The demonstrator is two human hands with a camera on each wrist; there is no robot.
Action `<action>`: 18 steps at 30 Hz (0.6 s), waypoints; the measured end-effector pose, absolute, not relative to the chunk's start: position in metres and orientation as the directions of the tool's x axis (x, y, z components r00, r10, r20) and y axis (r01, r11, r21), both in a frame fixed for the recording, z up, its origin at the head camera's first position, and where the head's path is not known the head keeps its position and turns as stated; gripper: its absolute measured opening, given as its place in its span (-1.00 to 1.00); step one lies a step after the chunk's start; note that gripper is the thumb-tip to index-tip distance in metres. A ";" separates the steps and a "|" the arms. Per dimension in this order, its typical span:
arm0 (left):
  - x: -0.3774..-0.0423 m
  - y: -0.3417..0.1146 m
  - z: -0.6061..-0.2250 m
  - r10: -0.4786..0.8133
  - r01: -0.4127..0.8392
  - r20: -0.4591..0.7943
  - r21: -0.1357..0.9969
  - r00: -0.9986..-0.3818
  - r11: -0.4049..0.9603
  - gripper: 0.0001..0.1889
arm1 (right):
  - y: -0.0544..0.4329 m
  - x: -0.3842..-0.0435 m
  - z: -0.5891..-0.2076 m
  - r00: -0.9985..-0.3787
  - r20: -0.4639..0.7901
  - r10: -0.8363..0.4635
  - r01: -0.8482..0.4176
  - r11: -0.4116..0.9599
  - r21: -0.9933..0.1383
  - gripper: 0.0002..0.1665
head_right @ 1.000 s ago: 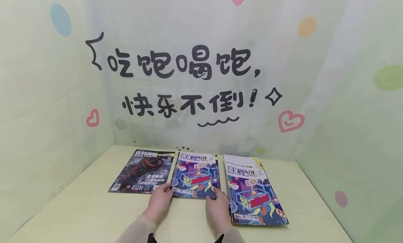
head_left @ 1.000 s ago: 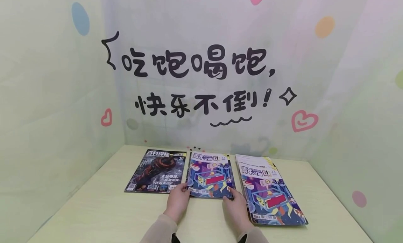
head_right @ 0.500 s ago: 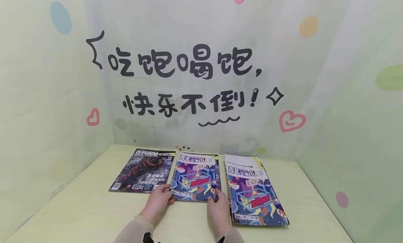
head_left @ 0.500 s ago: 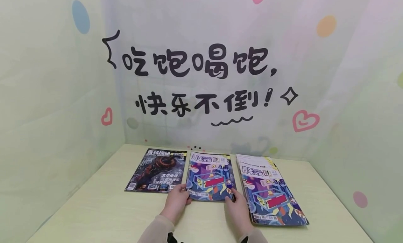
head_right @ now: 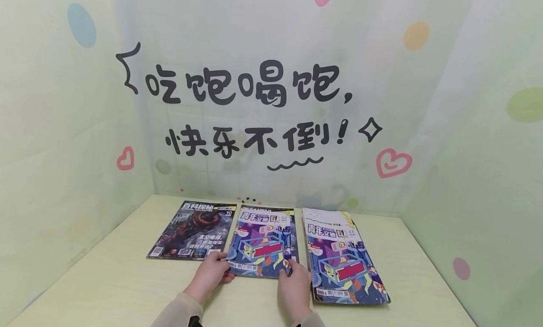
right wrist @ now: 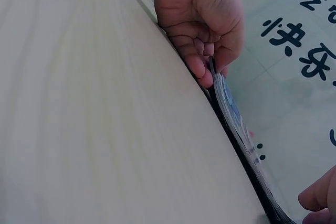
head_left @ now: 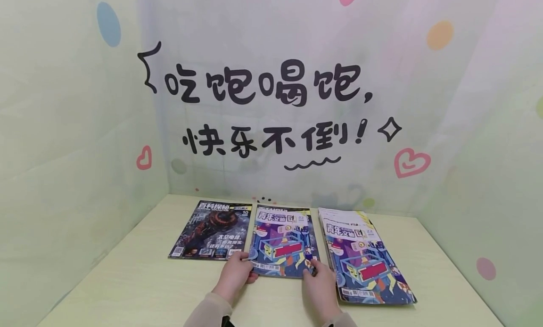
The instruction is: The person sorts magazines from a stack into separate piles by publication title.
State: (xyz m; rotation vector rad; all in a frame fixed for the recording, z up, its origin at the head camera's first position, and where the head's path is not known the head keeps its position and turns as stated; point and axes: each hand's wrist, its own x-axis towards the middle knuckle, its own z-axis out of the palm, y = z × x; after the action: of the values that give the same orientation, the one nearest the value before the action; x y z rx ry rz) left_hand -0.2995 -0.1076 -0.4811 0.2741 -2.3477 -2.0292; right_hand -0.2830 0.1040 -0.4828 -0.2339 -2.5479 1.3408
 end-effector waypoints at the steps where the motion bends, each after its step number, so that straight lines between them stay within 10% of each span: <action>1: -0.299 -0.108 -0.481 -0.148 -0.115 -0.094 0.983 -0.984 0.142 -0.53 | 0.104 -0.283 -0.483 -0.954 0.155 0.258 0.020 0.568 -0.823 -0.50; 18: -0.296 -0.109 -0.481 -0.112 -0.096 -0.076 0.977 -0.991 0.190 -0.47 | 0.099 -0.274 -0.482 -0.947 0.165 0.276 0.043 0.618 -0.785 -0.41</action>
State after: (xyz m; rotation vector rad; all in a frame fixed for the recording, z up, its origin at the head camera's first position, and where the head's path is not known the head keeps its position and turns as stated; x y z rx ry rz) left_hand -0.2958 -0.1088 -0.4814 0.2119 -2.4132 -1.9804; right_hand -0.2737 0.0986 -0.4821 -0.2593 -2.5744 1.2389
